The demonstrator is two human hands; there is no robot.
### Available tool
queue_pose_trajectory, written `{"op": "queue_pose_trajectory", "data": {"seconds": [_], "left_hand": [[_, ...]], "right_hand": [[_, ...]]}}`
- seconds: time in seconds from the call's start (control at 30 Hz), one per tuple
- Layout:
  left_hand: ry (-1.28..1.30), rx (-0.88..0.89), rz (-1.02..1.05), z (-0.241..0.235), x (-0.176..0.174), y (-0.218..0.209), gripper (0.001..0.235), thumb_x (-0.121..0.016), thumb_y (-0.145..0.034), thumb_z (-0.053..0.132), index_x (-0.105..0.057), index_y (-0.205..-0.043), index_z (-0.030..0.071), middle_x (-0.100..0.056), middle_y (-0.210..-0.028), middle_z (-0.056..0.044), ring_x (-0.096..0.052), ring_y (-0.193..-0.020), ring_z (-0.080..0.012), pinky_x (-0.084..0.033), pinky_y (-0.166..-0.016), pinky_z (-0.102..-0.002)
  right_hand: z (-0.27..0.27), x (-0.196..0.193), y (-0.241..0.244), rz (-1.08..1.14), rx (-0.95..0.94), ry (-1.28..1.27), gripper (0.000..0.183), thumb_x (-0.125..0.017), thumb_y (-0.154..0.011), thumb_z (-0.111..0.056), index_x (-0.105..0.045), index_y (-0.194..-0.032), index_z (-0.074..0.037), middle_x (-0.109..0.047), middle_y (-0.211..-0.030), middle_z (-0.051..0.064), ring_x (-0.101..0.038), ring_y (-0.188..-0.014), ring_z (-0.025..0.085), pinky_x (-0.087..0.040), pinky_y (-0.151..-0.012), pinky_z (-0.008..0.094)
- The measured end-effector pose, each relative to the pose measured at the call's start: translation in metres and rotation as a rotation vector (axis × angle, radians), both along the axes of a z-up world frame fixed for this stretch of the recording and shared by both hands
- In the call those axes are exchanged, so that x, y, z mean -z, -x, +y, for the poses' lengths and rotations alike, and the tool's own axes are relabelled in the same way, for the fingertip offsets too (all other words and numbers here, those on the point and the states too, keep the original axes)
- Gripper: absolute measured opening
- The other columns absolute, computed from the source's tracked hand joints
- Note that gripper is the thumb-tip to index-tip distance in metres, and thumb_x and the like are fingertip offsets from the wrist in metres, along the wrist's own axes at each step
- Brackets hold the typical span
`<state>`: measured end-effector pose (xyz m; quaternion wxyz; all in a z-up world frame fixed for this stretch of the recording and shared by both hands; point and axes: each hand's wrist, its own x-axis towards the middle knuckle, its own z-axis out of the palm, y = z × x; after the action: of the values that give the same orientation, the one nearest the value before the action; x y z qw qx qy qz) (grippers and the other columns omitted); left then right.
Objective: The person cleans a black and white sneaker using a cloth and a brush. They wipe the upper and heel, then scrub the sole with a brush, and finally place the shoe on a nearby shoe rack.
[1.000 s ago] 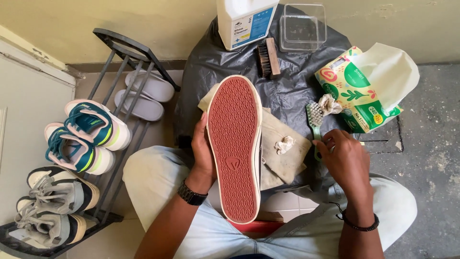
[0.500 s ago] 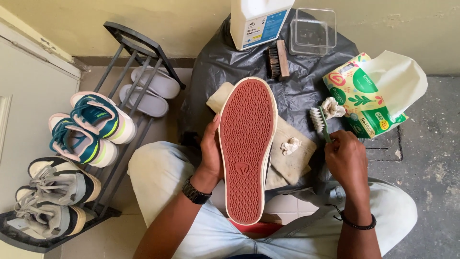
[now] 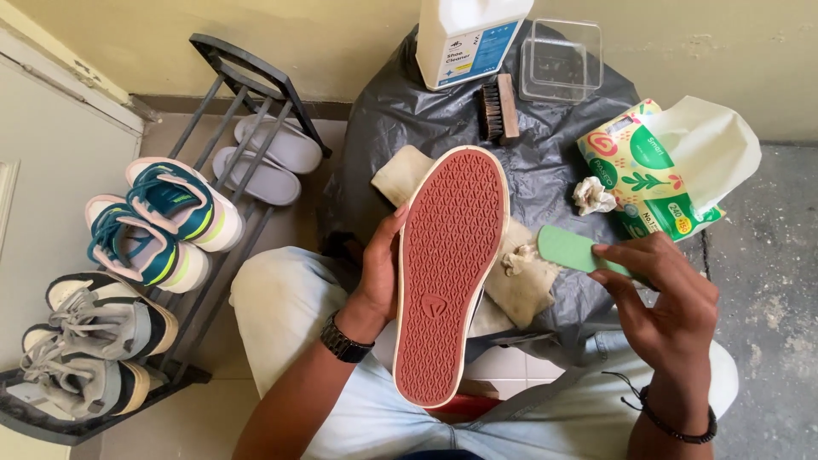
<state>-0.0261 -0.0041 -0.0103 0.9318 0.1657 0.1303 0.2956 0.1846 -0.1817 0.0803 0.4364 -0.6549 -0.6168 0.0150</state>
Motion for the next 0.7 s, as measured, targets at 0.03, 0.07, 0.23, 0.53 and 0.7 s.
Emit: {"op": "queue_pose_trajectory", "data": {"seconds": [0.03,0.07,0.23,0.53,0.7], "left_hand": [[0.004,0.006,-0.001,-0.001,0.000,0.001,0.054,-0.054,-0.101,0.043,-0.061,-0.135,0.003,-0.069,-0.123,-0.017,-0.066,-0.110,-0.0306,-0.054,-0.094,-0.045],[-0.022,0.005,0.010,-0.002,-0.001,0.003,0.052,-0.053,-0.101,0.042,-0.060,-0.136,0.003,-0.068,-0.125,-0.017,-0.065,-0.111,-0.0300,-0.053,-0.096,-0.045],[-0.025,0.021,0.024,-0.003,-0.006,0.008,0.052,-0.056,-0.100,0.042,-0.063,-0.134,0.003,-0.070,-0.123,-0.017,-0.067,-0.109,-0.0302,-0.055,-0.094,-0.045],[-0.045,0.140,-0.108,-0.003,-0.007,0.014,0.058,-0.053,-0.103,0.041,-0.051,-0.147,0.003,-0.065,-0.130,-0.018,-0.064,-0.116,-0.0306,-0.053,-0.099,-0.045],[-0.071,0.157,-0.125,-0.002,-0.005,0.013,0.060,-0.051,-0.103,0.039,-0.048,-0.149,0.001,-0.062,-0.137,-0.019,-0.060,-0.123,-0.0320,-0.049,-0.107,-0.048]], "right_hand": [[0.001,-0.007,0.002,-0.001,0.006,0.004,0.016,-0.073,-0.091,0.010,-0.067,-0.105,0.011,-0.070,-0.097,0.020,-0.062,-0.083,0.028,-0.047,-0.078,0.036],[0.001,-0.014,0.004,-0.080,-0.023,0.033,0.020,-0.073,-0.092,0.010,-0.070,-0.111,0.005,-0.067,-0.093,0.017,-0.059,-0.081,0.026,-0.046,-0.078,0.035],[0.008,-0.023,-0.001,-0.266,-0.104,0.034,0.020,-0.067,-0.098,0.009,-0.077,-0.108,-0.005,-0.061,-0.088,0.014,-0.054,-0.075,0.026,-0.041,-0.071,0.036],[0.025,-0.034,0.000,-0.388,-0.159,0.015,0.014,-0.072,-0.097,0.008,-0.078,-0.103,-0.003,-0.062,-0.084,0.014,-0.049,-0.067,0.026,-0.036,-0.060,0.036],[0.028,-0.040,0.005,-0.397,-0.117,0.055,0.008,-0.071,-0.099,0.005,-0.075,-0.095,-0.001,-0.057,-0.079,0.012,-0.045,-0.064,0.024,-0.033,-0.061,0.036]]}}
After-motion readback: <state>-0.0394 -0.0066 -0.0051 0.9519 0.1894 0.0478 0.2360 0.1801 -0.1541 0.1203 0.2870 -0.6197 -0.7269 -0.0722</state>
